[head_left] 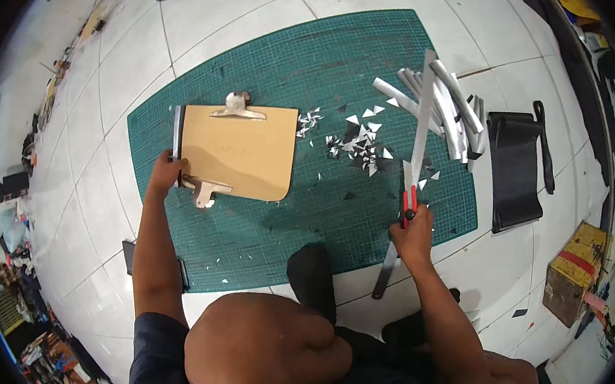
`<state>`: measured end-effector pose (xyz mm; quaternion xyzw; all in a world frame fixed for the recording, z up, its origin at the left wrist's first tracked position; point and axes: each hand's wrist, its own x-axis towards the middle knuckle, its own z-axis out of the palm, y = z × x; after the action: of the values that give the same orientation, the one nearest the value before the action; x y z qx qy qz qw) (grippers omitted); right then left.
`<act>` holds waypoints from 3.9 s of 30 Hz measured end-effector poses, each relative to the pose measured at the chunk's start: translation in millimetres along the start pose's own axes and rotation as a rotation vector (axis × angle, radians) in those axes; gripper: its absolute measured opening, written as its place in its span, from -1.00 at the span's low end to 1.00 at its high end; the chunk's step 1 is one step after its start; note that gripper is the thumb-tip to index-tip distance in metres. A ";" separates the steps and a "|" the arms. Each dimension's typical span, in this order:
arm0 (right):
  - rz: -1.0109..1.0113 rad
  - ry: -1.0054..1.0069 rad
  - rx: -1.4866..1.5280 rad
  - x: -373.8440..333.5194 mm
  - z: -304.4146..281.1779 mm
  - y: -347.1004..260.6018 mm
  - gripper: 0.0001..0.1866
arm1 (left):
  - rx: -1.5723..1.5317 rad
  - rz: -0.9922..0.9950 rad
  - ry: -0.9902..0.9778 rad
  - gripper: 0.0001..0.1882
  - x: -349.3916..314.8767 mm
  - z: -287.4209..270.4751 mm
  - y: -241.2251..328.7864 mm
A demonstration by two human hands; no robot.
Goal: The person uses a utility knife and a metal ruler to cut strips of silver material on a green cutting mat, then uses the knife to trim triangular notches into the edge of a tan material held in place by metal clamps.
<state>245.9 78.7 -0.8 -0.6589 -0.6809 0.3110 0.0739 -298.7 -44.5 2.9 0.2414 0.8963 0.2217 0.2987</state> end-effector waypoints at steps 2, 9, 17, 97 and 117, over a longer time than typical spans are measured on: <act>0.025 -0.055 0.051 1.9 -0.4 2.2 -0.52 | -0.034 -0.020 -0.037 -0.51 12.4 -7.3 -18.7; -0.041 -0.053 0.025 -0.8 -8.2 5.9 -0.55 | -0.172 -0.002 -0.109 -0.63 21.3 1.4 -23.1; 0.030 -0.064 0.033 3.6 -21.0 7.4 -0.52 | 0.126 0.310 -0.024 -0.59 77.7 -20.1 -15.0; -1.026 -0.497 -0.448 101.7 169.0 -331.1 -0.60 | 0.273 0.598 0.386 -0.60 -126.7 140.4 15.1; -1.140 -0.569 -0.452 93.8 205.1 -355.8 -0.61 | 0.285 0.624 0.428 -0.68 -125.2 143.9 12.4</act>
<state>-173.0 122.2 -7.6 -0.0883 -0.9633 0.2348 -0.0953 -114.3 -69.0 -40.8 0.4894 0.8437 0.2203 -0.0129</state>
